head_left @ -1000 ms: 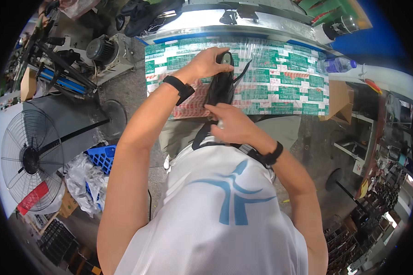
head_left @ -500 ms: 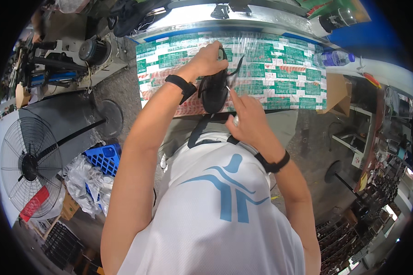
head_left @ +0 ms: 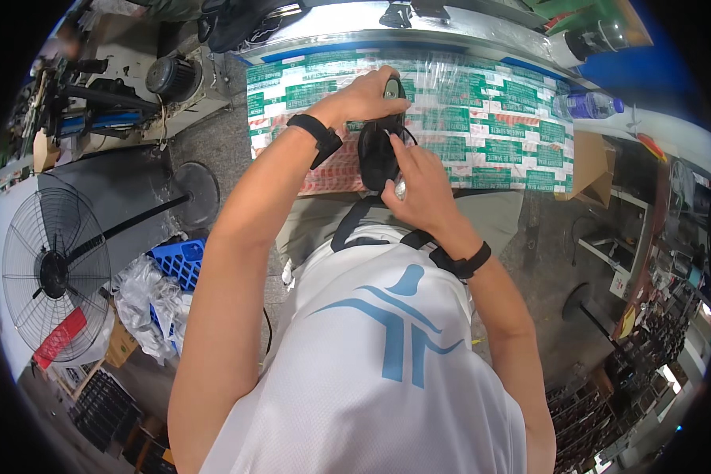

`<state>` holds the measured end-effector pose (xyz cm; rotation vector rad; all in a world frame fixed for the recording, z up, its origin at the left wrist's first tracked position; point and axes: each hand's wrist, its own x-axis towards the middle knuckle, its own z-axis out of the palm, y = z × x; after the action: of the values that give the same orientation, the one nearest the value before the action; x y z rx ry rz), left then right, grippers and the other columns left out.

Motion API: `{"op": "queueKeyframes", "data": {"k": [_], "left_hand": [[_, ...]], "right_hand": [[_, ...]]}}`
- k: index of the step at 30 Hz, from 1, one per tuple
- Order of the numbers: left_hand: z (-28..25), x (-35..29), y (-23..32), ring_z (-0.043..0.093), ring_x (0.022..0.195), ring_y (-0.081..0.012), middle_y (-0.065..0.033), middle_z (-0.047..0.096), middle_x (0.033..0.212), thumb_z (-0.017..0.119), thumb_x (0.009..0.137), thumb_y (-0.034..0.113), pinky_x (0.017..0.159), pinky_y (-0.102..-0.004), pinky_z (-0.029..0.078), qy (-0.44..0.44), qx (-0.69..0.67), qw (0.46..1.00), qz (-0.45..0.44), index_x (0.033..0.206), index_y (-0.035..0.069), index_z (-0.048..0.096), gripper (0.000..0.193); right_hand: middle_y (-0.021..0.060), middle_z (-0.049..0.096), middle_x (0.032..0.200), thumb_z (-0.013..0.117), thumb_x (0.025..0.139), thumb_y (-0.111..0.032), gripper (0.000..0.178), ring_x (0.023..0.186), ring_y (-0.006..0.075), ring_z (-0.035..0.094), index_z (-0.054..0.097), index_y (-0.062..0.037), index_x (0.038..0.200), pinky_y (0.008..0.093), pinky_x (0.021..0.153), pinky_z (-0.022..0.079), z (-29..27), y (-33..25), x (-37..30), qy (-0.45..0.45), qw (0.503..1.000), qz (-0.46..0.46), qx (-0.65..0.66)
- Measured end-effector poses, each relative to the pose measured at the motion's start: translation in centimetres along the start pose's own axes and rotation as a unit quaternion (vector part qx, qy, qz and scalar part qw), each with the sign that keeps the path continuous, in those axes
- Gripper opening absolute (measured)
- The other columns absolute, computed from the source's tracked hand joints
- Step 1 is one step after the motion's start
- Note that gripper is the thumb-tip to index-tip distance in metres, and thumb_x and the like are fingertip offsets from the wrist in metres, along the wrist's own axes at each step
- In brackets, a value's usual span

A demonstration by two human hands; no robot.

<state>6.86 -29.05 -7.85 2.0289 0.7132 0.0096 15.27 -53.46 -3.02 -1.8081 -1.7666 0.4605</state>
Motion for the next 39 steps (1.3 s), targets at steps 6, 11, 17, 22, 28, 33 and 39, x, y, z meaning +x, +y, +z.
{"op": "queueKeyframes", "data": {"k": [6, 11, 17, 22, 28, 33, 39], "left_hand": [[0.4, -0.4, 0.3, 0.076, 0.108, -0.0398, -0.027, 0.077, 0.117, 0.079, 0.097, 0.044, 0.098, -0.0484, 0.058, 0.019, 0.027, 0.999, -0.003, 0.15, -0.003, 0.055, 0.074], [1.0, 0.1, -0.1, 0.077, 0.095, -0.0389, -0.0244, 0.079, 0.103, 0.077, 0.096, 0.04, 0.088, -0.0477, 0.059, 0.048, 0.043, 0.998, 0.015, 0.143, -0.004, 0.058, 0.067], [1.6, -0.2, -0.2, 0.075, 0.099, -0.045, -0.0283, 0.076, 0.105, 0.073, 0.099, 0.039, 0.09, -0.0517, 0.058, 0.095, 0.103, 0.989, 0.049, 0.14, -0.003, 0.06, 0.06], [2.0, -0.1, 0.5, 0.073, 0.101, -0.0483, -0.03, 0.075, 0.106, 0.073, 0.099, 0.039, 0.091, -0.0545, 0.057, 0.092, 0.087, 0.991, 0.034, 0.14, -0.001, 0.06, 0.059], [1.3, -0.4, 0.3, 0.074, 0.1, -0.0474, -0.0301, 0.076, 0.106, 0.073, 0.099, 0.038, 0.09, -0.054, 0.057, 0.104, 0.094, 0.99, 0.033, 0.136, -0.002, 0.061, 0.056], [1.4, 0.1, -0.4, 0.073, 0.109, -0.0494, -0.032, 0.076, 0.112, 0.078, 0.093, 0.038, 0.097, -0.0545, 0.058, 0.086, 0.015, 0.996, 0.033, 0.133, -0.003, 0.065, 0.059], [2.0, -0.3, -0.3, 0.072, 0.115, -0.0492, -0.0318, 0.075, 0.118, 0.082, 0.092, 0.045, 0.101, -0.0536, 0.057, 0.093, -0.004, 0.995, 0.028, 0.136, -0.003, 0.064, 0.066]], "right_hand": [[0.0197, 0.062, 0.102, 0.076, 0.084, -0.021, 0.079, 0.099, 0.0399, 0.064, 0.057, 0.0101, 0.153, 0.0527, 0.089, 0.052, -0.2, -0.3, 0.0, -0.007, 0.999, 0.007, 0.038], [0.0191, 0.063, 0.101, 0.076, 0.085, -0.022, 0.077, 0.096, 0.0382, 0.066, 0.059, 0.0122, 0.152, 0.0497, 0.084, 0.054, 0.8, -1.6, 1.5, -0.029, 0.994, 0.06, 0.087], [0.0202, 0.065, 0.102, 0.076, 0.087, -0.026, 0.078, 0.098, 0.039, 0.067, 0.058, 0.0133, 0.152, 0.0493, 0.085, 0.055, -1.7, -1.7, 0.3, -0.089, 0.98, 0.085, 0.155], [0.0215, 0.066, 0.104, 0.076, 0.087, -0.027, 0.076, 0.1, 0.0418, 0.067, 0.059, 0.0123, 0.15, 0.0517, 0.087, 0.055, 0.3, -2.1, 2.4, -0.079, 0.985, 0.087, 0.123], [0.0212, 0.064, 0.106, 0.075, 0.087, -0.02, 0.074, 0.102, 0.042, 0.066, 0.058, 0.0094, 0.153, 0.0517, 0.092, 0.055, -2.8, -1.6, -1.7, -0.107, 0.98, 0.04, 0.16], [0.0201, 0.066, 0.108, 0.073, 0.089, -0.016, 0.075, 0.103, 0.039, 0.067, 0.056, 0.0069, 0.158, 0.0473, 0.093, 0.055, -2.6, 0.2, -2.0, -0.013, 0.979, 0.118, 0.165], [0.0198, 0.066, 0.11, 0.069, 0.087, -0.011, 0.079, 0.104, 0.0377, 0.066, 0.052, 0.004, 0.163, 0.0438, 0.098, 0.053, -1.2, 0.6, -1.6, -0.029, 0.979, 0.122, 0.161]]}}
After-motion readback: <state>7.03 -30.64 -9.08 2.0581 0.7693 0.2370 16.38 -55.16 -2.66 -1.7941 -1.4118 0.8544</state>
